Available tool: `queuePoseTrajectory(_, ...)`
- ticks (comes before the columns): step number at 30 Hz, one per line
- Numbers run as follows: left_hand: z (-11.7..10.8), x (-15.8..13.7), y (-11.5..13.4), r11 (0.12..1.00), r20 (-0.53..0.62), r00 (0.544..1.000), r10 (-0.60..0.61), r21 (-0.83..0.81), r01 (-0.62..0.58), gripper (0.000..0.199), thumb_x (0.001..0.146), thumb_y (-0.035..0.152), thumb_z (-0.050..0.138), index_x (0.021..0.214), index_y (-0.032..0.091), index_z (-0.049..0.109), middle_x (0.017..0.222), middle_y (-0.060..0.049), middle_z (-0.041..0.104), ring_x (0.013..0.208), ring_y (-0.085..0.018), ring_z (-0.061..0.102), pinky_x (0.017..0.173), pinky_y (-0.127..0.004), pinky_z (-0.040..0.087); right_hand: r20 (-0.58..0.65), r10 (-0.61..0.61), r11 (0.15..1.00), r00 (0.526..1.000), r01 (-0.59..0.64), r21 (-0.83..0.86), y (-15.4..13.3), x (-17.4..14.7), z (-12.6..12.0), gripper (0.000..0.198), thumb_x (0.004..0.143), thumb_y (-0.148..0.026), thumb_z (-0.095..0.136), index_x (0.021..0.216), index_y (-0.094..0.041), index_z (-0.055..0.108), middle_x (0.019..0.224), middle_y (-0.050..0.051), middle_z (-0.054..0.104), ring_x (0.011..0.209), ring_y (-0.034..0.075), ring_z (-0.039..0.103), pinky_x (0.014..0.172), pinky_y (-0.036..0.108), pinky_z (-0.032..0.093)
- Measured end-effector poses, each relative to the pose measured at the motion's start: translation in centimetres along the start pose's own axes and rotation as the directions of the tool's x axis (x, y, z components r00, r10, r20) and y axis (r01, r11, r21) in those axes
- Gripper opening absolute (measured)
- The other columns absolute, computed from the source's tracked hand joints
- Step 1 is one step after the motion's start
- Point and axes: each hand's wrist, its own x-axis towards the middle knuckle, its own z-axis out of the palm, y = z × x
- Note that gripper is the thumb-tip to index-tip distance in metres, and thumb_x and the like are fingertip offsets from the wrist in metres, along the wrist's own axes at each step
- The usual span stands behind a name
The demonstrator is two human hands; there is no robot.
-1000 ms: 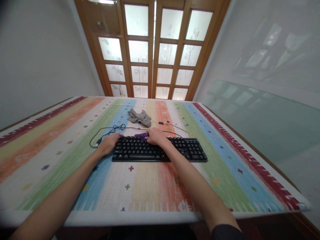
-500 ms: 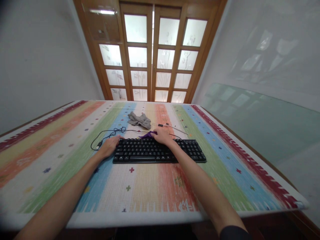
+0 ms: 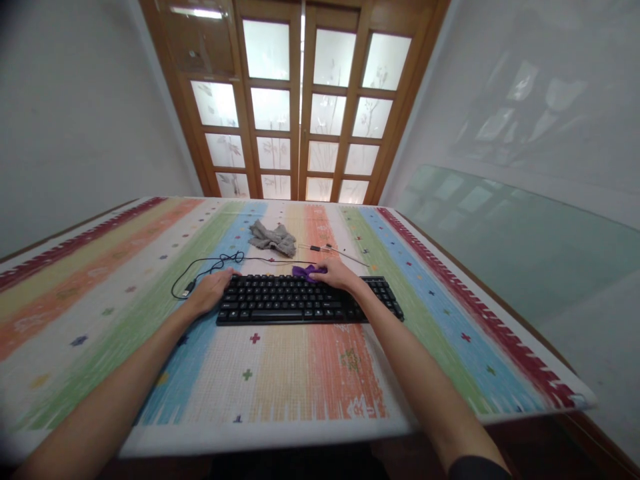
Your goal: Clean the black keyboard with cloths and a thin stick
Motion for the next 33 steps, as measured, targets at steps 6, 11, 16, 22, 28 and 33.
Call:
queuePoseTrajectory(6, -0.1, 0.0, 0.3, 1.000, 0.022, 1.000, -0.015, 0.020, 0.014, 0.062, 0.097, 0.052, 0.017, 0.099, 0.021, 0.070, 0.101, -0.008, 0.075, 0.097, -0.026, 0.067, 0.095, -0.038, 0.048, 0.002, 0.031, 0.989, 1.000, -0.031, -0.142, -0.6, 1.0, -0.1, 0.018, 0.082, -0.029, 0.062, 0.075, -0.014, 0.071, 0.071, 0.001, 0.066, 0.068, 0.014, 0.053, 0.063, 0.024, 0.034)
queuePoseTrajectory(11, -0.1, -0.1, 0.5, 1.000, 0.019, 1.000, -0.019, 0.011, 0.019, 0.064, 0.096, 0.054, 0.016, 0.101, 0.020, 0.070, 0.105, -0.010, 0.075, 0.103, -0.026, 0.067, 0.098, -0.038, 0.047, -0.031, 0.075, 0.979, 0.997, -0.080, -0.188, -1.2, 1.2, 0.4, 0.018, 0.082, -0.027, 0.062, 0.075, -0.014, 0.073, 0.070, 0.004, 0.067, 0.067, 0.016, 0.054, 0.061, 0.025, 0.033)
queuePoseTrajectory(16, -0.2, -0.1, 0.4, 1.000, 0.025, 1.000, -0.014, 0.022, 0.013, 0.062, 0.097, 0.053, 0.017, 0.101, 0.023, 0.070, 0.102, -0.008, 0.075, 0.100, -0.026, 0.067, 0.095, -0.038, 0.048, -0.057, 0.110, 0.971, 0.992, -0.119, -0.207, -1.5, 0.9, 0.5, 0.017, 0.084, -0.025, 0.063, 0.081, -0.014, 0.076, 0.073, 0.006, 0.070, 0.067, 0.016, 0.055, 0.060, 0.025, 0.033)
queuePoseTrajectory(22, 0.0, 0.0, 0.0, 1.000, 0.013, 1.000, -0.018, 0.020, 0.018, 0.063, 0.097, 0.054, 0.016, 0.100, 0.022, 0.070, 0.100, -0.008, 0.075, 0.097, -0.025, 0.067, 0.094, -0.037, 0.048, 0.024, 0.091, 0.978, 0.996, -0.085, -0.188, -1.3, 0.2, -0.8, 0.014, 0.080, -0.021, 0.066, 0.085, -0.016, 0.078, 0.076, 0.002, 0.073, 0.071, 0.016, 0.061, 0.066, 0.024, 0.039)
queuePoseTrajectory(28, 0.2, 0.0, -0.2, 1.000, 0.014, 1.000, 0.006, -0.003, -0.006, 0.061, 0.098, 0.053, 0.016, 0.099, 0.021, 0.069, 0.104, -0.009, 0.075, 0.102, -0.026, 0.067, 0.096, -0.039, 0.047, 0.021, 0.128, 0.963, 0.992, -0.119, -0.243, -1.1, 0.8, -0.5, 0.015, 0.078, -0.020, 0.065, 0.082, -0.017, 0.079, 0.075, 0.005, 0.074, 0.070, 0.018, 0.061, 0.063, 0.026, 0.039)
queuePoseTrajectory(33, 0.1, 0.0, 0.0, 1.000, 0.021, 1.000, -0.006, -0.003, 0.007, 0.063, 0.097, 0.053, 0.015, 0.099, 0.020, 0.069, 0.106, -0.011, 0.074, 0.103, -0.027, 0.067, 0.097, -0.040, 0.047, -0.040, 0.162, 0.951, 0.986, -0.166, -0.261, -1.3, 1.3, 0.3, 0.018, 0.079, -0.016, 0.062, 0.082, -0.015, 0.079, 0.073, 0.010, 0.073, 0.069, 0.020, 0.060, 0.062, 0.027, 0.038)
